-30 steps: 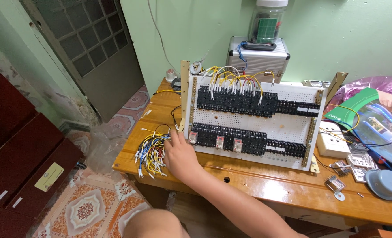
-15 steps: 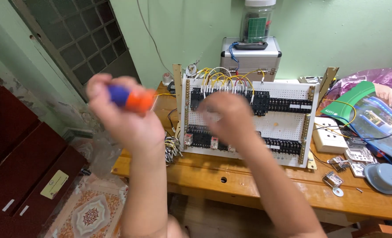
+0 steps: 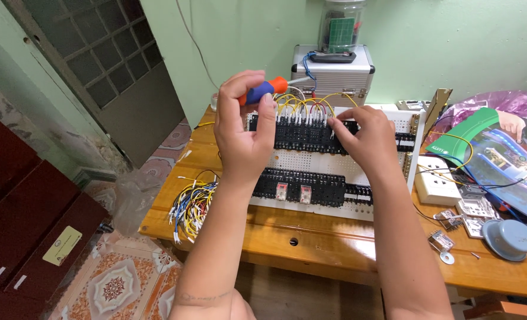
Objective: Wiring a terminal block by inserting wires, tightening screws with a screwdriver, and trimming excess wire with cutters.
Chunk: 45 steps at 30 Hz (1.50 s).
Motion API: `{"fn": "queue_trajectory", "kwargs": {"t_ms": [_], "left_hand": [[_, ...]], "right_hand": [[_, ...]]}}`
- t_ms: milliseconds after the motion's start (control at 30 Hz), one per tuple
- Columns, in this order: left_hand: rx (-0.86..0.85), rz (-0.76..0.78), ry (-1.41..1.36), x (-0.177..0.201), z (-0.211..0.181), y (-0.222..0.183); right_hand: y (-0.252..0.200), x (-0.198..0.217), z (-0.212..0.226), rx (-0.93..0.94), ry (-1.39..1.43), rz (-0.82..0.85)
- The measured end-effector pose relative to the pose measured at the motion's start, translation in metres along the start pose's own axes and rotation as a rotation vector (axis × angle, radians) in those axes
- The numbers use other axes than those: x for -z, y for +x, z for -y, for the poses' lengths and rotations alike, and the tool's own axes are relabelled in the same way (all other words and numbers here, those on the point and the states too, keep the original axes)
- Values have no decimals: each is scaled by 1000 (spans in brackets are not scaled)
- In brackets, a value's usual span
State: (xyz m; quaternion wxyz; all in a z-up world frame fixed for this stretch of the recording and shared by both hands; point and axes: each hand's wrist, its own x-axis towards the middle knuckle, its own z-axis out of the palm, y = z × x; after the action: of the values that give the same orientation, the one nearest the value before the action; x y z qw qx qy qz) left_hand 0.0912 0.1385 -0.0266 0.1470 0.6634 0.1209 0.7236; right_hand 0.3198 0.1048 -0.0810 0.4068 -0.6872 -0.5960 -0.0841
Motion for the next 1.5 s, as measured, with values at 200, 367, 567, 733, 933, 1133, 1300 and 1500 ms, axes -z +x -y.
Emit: {"fn": "queue_trajectory", "kwargs": {"t_ms": [200, 367, 567, 733, 933, 1133, 1300, 1500], "left_hand": [[9, 85, 72, -4, 6, -5], [-21, 137, 92, -3, 11, -9], [-38, 140, 101, 5, 11, -7], [-45, 154, 103, 5, 11, -10], [-58, 165, 94, 4, 14, -12], [-81, 134, 153, 7, 31, -10], [-35, 152, 159, 9, 36, -11], [-1, 199, 142, 5, 40, -14]], "right_hand": [[10, -29, -34, -44, 67, -74], [12, -28, -30, -65, 116, -183], [16, -19, -38, 1, 0, -288], [18, -14, -44, 2, -15, -308], [24, -15, -28, 116, 139, -353], [16, -11, -13, -28, 51, -218], [22, -23, -42, -160, 41, -98], [22, -24, -38, -177, 91, -67]]}}
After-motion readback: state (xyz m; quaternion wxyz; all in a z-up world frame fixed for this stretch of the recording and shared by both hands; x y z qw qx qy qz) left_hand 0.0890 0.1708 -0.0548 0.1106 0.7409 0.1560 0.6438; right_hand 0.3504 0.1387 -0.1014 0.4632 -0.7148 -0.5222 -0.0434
